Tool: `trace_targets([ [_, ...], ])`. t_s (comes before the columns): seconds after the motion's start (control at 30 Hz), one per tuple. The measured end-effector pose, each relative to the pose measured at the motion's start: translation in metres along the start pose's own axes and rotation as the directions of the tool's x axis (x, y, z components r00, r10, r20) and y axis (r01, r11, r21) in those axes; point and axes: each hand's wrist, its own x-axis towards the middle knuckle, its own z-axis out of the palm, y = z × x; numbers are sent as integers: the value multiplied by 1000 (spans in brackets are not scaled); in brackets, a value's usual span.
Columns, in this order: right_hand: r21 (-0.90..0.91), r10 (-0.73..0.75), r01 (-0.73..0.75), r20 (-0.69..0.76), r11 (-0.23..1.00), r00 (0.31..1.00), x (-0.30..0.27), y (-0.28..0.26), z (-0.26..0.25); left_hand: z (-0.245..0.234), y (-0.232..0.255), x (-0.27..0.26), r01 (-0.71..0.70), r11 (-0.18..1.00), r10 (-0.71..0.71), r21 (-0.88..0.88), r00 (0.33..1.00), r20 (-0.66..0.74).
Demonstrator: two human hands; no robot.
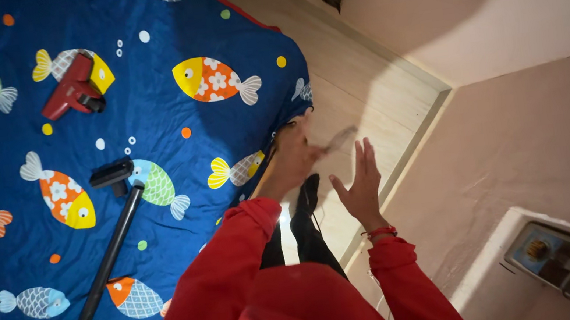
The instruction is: The person assembles a small hand vacuum by attaching different nozzle attachments and extension tubes to the main body on a bed.
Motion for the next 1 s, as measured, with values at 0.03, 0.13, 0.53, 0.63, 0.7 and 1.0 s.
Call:
trace_targets([
  [0.03,7,-15,15,14,1000,1000,-2,-4,-8,6,5,-10,12,997,-21,70,990,137],
  [0.13,18,-43,42,76,999,996,-6,-4,-24,39,1,-57,31,991,-83,127,902,424],
  [0.53,-73,-28,54,318,996,948,-39,46,1,62,-63,-208,410,865,-483,289,836,258],
  [0.63,-66,-60,86,332,994,941,-33,44,14,34,-58,-190,477,799,-563,367,808,175],
  [0.7,-55,-114,139,321,989,940,-28,39,20,16,-48,-185,433,832,-465,347,885,10],
  [1.0,-21,-225,254,398,967,890,-17,-34,36,-46,1,-209,433,847,-388,308,900,-199],
])
